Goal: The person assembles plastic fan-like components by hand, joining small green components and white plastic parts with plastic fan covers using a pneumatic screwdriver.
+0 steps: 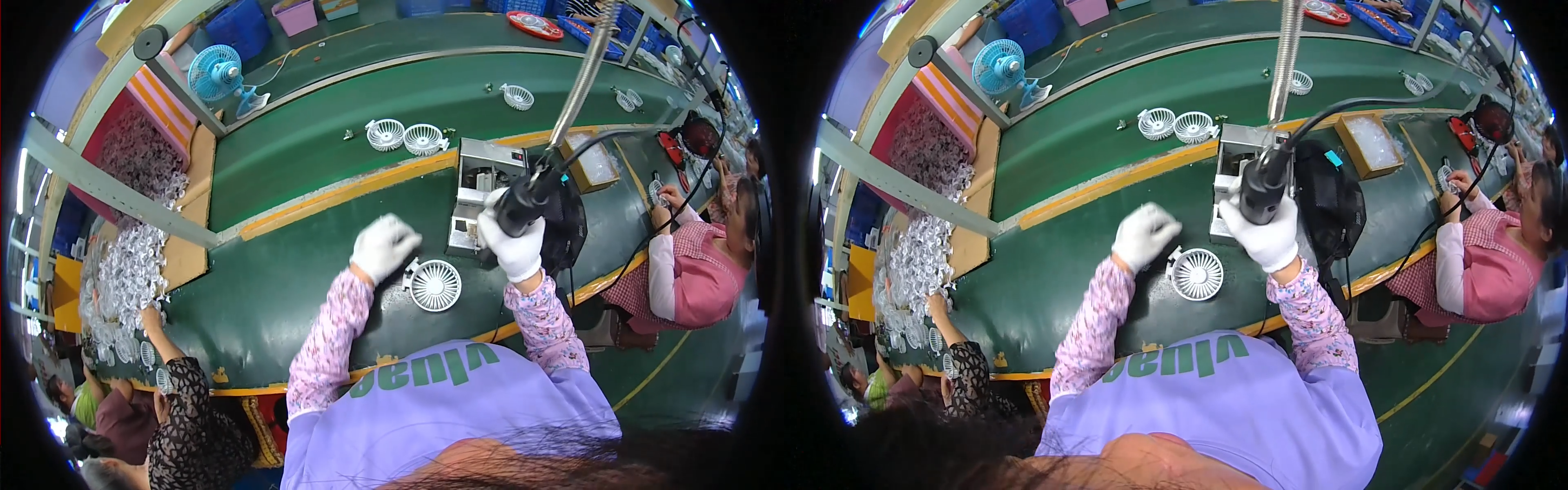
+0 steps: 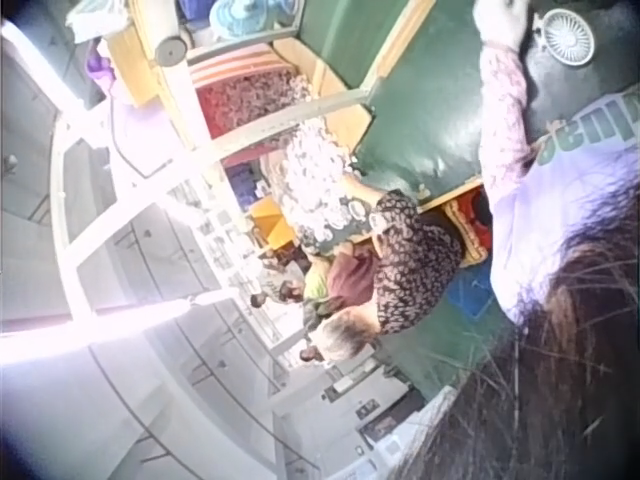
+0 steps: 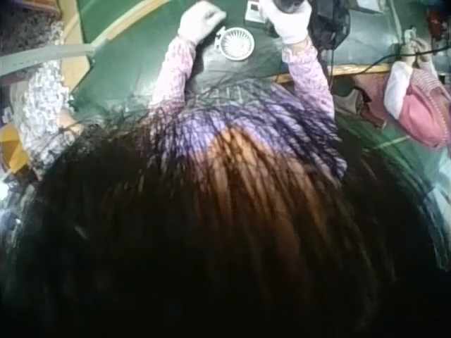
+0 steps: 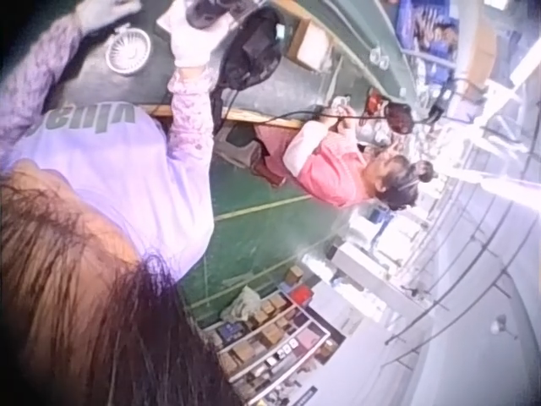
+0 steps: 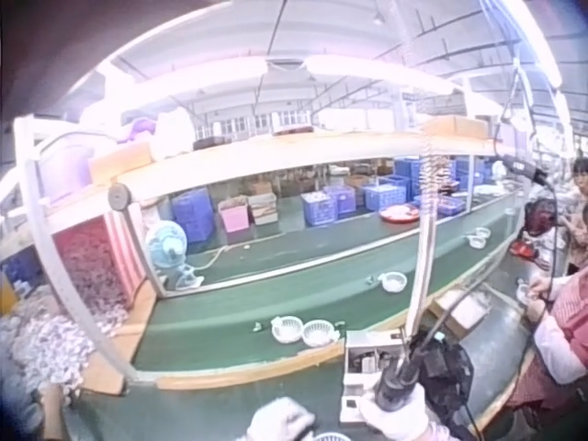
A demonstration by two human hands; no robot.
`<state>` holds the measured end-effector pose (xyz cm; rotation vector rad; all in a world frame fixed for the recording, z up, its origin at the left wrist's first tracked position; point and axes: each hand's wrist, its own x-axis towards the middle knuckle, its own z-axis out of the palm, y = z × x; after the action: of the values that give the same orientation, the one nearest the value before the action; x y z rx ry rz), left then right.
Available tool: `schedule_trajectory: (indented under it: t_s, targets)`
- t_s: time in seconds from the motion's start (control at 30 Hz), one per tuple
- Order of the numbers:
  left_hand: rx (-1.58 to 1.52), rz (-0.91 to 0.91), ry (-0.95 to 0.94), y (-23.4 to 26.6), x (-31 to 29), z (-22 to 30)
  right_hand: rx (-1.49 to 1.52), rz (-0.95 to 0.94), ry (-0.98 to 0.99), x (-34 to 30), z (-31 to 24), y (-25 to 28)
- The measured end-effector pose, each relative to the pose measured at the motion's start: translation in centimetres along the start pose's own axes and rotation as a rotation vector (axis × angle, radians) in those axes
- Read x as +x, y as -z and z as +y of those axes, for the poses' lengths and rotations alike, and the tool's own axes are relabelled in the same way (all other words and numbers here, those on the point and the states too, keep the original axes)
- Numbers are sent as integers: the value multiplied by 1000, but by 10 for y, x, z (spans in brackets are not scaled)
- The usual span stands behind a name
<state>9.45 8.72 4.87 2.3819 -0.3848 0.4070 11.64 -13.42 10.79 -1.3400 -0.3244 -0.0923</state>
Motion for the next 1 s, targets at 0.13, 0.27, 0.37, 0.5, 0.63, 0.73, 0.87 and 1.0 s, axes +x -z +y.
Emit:
schedule_trajectory:
  t_s: [0.13, 0.27, 0.37, 0.5, 0.63, 0.73, 0.87, 1.0]
  targets:
    - [99, -238, 94, -21, 73, -48, 121, 10, -89, -15, -15, -5]
    - [161, -167, -41, -44, 117, -80, 259, -58, 43, -21, -27, -10]
    - [-16, -60, -22, -42, 120, -71, 335, -109, 84, -18, -24, -16]
    - [-232, 47, 132, -4, 64, -29, 386, -132, 105, -11, -13, -21]
    - [-378, 33, 142, 22, -32, 14, 269, -99, -40, -13, 8, -36]
    - [-298, -17, 55, 9, -75, 34, 187, -168, -72, -16, 13, -45]
    - [-160, -145, 73, -7, -89, 48, 165, -170, -78, -20, 23, -49]
    - [-51, -203, 59, -16, -85, 48, 139, -220, -144, -24, 21, -52]
